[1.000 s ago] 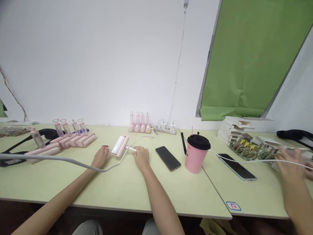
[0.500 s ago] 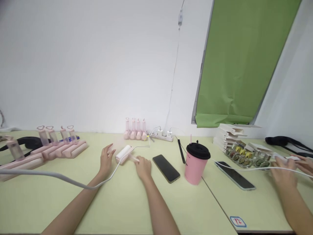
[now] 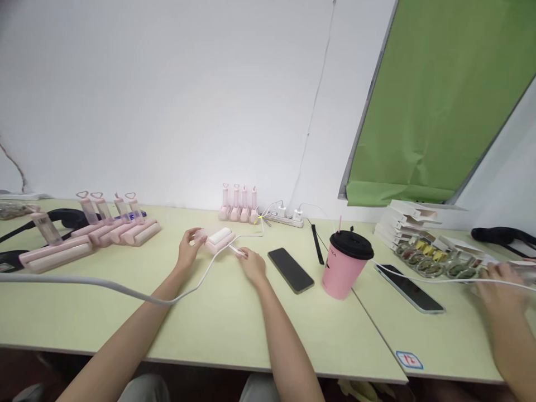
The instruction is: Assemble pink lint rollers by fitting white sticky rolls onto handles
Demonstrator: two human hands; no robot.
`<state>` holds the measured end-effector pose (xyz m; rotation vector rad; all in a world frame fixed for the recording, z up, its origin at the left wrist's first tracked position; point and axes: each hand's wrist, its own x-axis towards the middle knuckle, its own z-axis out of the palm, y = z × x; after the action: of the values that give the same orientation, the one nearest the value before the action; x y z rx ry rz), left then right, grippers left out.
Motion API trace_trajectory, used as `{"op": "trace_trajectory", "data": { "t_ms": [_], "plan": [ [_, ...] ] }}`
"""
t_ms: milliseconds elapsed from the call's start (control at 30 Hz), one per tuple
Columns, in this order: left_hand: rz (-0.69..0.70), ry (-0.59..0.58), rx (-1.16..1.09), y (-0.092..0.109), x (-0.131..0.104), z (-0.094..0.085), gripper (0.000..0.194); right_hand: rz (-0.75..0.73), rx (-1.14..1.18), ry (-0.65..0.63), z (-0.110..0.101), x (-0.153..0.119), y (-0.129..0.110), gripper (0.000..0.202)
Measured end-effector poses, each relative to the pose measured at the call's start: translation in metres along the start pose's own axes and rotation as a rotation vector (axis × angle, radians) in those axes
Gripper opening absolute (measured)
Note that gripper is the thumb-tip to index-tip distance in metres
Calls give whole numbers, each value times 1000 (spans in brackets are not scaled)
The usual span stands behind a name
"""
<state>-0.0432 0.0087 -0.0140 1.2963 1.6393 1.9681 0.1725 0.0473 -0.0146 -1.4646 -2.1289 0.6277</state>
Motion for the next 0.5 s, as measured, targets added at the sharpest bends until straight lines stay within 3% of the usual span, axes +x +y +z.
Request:
{"op": "trace_trajectory", "data": {
  "t_ms": [133, 233, 500],
  "plan": [
    [68, -123, -167, 7, 2, -1, 42, -55, 48, -75, -4, 0, 2, 37],
    [-41, -190, -295, 10, 1, 0, 38, -123, 30, -90, -3, -4, 0, 35],
    [-339, -16, -675, 4, 6, -2, 35, -158, -6, -85, 0, -9, -6, 31]
  ]
}}
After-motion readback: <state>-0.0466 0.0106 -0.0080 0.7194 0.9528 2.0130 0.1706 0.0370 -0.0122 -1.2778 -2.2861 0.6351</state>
